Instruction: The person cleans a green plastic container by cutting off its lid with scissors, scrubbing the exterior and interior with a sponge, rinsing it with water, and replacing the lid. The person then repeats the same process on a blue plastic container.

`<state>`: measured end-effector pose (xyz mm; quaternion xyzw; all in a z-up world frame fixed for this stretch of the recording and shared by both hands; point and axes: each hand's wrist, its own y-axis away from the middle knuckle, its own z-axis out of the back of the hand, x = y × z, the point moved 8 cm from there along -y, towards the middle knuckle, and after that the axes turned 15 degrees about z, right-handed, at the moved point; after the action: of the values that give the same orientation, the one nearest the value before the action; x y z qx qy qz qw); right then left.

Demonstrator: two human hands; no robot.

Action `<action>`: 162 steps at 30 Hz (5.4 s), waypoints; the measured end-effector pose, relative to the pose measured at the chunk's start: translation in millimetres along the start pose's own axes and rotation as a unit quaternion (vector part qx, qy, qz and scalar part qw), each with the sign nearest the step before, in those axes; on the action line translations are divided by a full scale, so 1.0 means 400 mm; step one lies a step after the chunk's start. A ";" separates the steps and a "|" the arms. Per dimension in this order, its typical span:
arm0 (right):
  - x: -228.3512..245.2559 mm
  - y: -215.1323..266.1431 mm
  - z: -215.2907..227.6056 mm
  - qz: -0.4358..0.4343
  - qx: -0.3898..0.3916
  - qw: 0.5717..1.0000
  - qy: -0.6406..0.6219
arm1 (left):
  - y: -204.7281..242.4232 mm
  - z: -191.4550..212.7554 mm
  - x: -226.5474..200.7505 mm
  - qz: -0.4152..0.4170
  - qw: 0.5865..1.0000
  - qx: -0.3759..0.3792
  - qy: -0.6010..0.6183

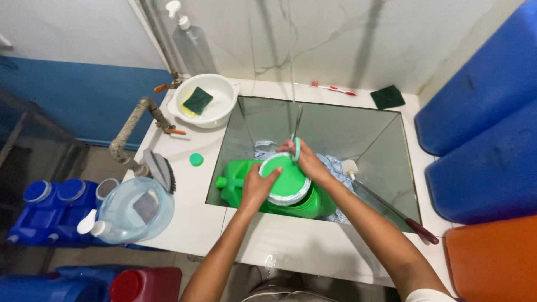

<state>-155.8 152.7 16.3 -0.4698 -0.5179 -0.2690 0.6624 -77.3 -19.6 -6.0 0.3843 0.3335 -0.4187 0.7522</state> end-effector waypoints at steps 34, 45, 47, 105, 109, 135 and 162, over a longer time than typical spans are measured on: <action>0.157 0.021 -0.034 -0.141 -0.017 0.953 -0.268 | -0.017 0.108 -0.324 -0.102 0.919 0.068 0.375; 0.143 -0.040 -0.054 -0.138 -0.081 0.971 -0.176 | -0.051 0.145 -0.351 -0.160 0.945 -0.059 0.280; 0.129 -0.058 -0.061 -0.131 -0.089 0.976 -0.149 | -0.065 0.149 -0.348 -0.162 0.945 -0.079 0.271; -0.457 -0.691 0.447 0.061 0.179 0.720 0.668 | -0.408 0.264 -0.157 0.071 0.780 0.246 0.572; -0.398 -0.661 0.426 -0.007 0.196 0.752 0.629 | -0.527 0.157 -0.088 0.093 0.774 0.263 0.568; -0.583 -1.002 -0.509 0.046 0.088 0.924 0.369 | -0.527 -0.008 0.284 0.232 0.677 0.287 0.636; -0.062 -0.457 -0.293 0.125 0.107 0.879 0.448 | -0.518 0.022 0.006 0.218 0.614 0.368 0.663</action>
<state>-266.8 -31.9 53.2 -0.2868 -0.1285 -0.3083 0.8978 -258.2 -101.4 -65.6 0.8632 0.4657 0.0394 0.1908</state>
